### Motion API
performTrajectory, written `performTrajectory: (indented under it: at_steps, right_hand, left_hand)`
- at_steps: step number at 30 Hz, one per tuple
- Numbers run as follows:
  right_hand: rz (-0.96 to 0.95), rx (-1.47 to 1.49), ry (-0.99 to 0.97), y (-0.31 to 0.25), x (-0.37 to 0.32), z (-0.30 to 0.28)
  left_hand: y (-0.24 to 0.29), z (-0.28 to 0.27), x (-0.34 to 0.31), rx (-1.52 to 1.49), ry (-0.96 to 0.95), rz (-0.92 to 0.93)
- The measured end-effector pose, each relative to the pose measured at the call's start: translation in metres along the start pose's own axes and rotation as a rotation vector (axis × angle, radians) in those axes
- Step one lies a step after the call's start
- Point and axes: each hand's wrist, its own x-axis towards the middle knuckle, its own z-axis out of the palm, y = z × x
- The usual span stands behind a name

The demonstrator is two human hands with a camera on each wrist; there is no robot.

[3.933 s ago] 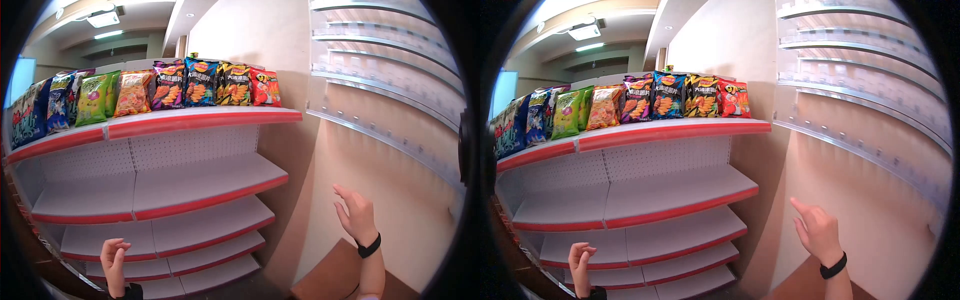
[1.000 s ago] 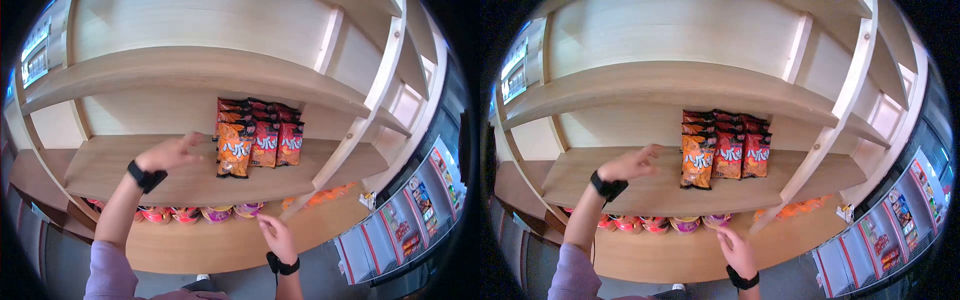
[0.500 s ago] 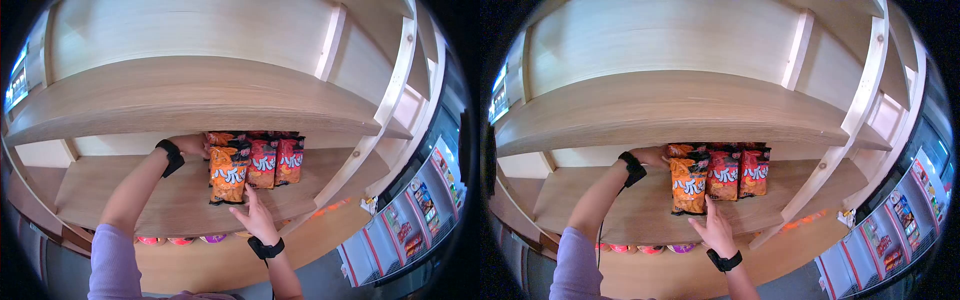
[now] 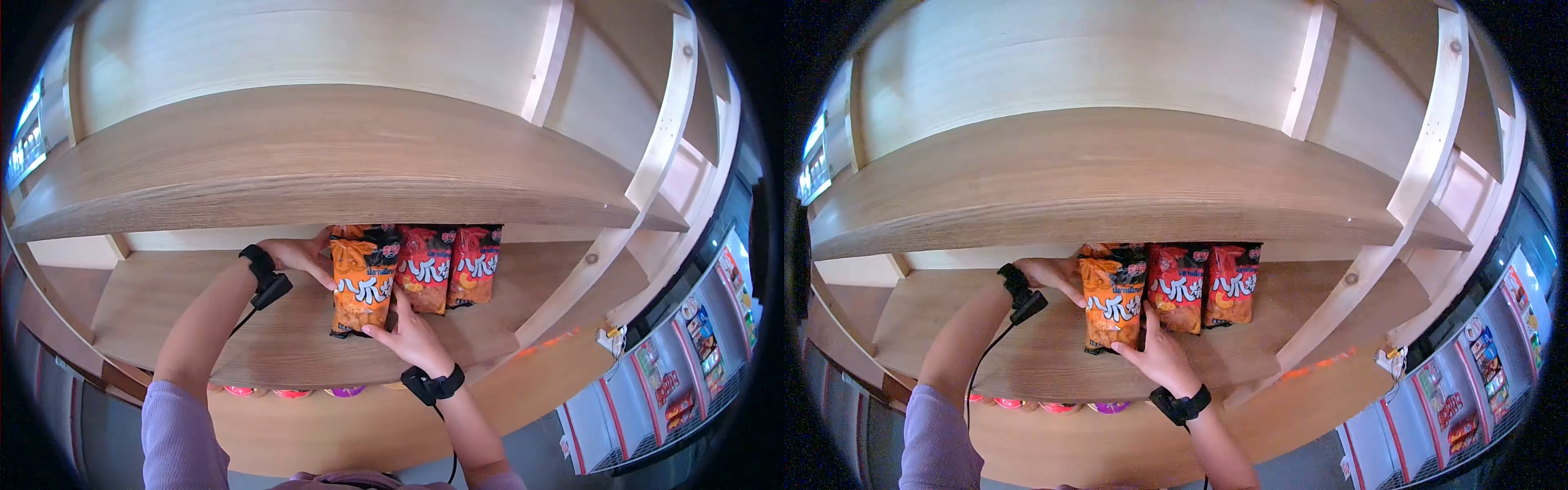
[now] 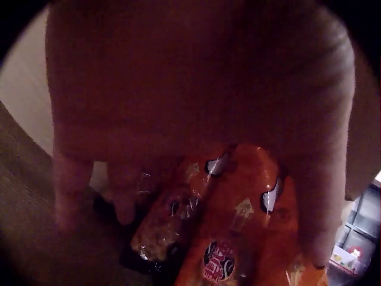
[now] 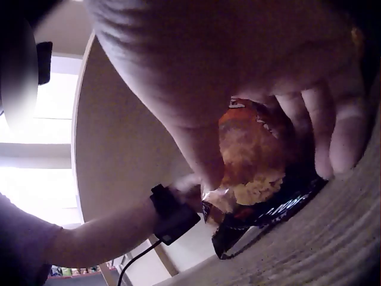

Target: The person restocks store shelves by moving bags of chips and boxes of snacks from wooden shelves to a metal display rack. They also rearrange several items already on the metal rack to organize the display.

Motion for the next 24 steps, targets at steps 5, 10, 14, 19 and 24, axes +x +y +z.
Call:
performTrajectory:
  at_steps: [5,10,14,19,24]
  right_hand:
    - [0.027,-0.004,-0.070,0.003,0.007,-0.004]
    - [0.135,-0.044,-0.166,-0.010,0.008,-0.012]
    - [0.054,-0.043,-0.110,0.000,0.014,-0.005]
    - [0.057,-0.041,-0.116,0.005,0.019,-0.004]
    - [0.084,0.117,-0.127,0.004,0.027,-0.008]
  left_hand:
    - [-0.002,-0.013,-0.006,0.037,0.089,-0.092]
    - [0.021,-0.012,-0.016,0.074,0.347,-0.173]
    - [0.025,-0.012,-0.011,0.131,0.416,-0.253]
    - [0.048,0.013,-0.017,0.345,0.046,0.029]
    - [0.007,0.007,-0.006,0.221,-0.229,-0.080]
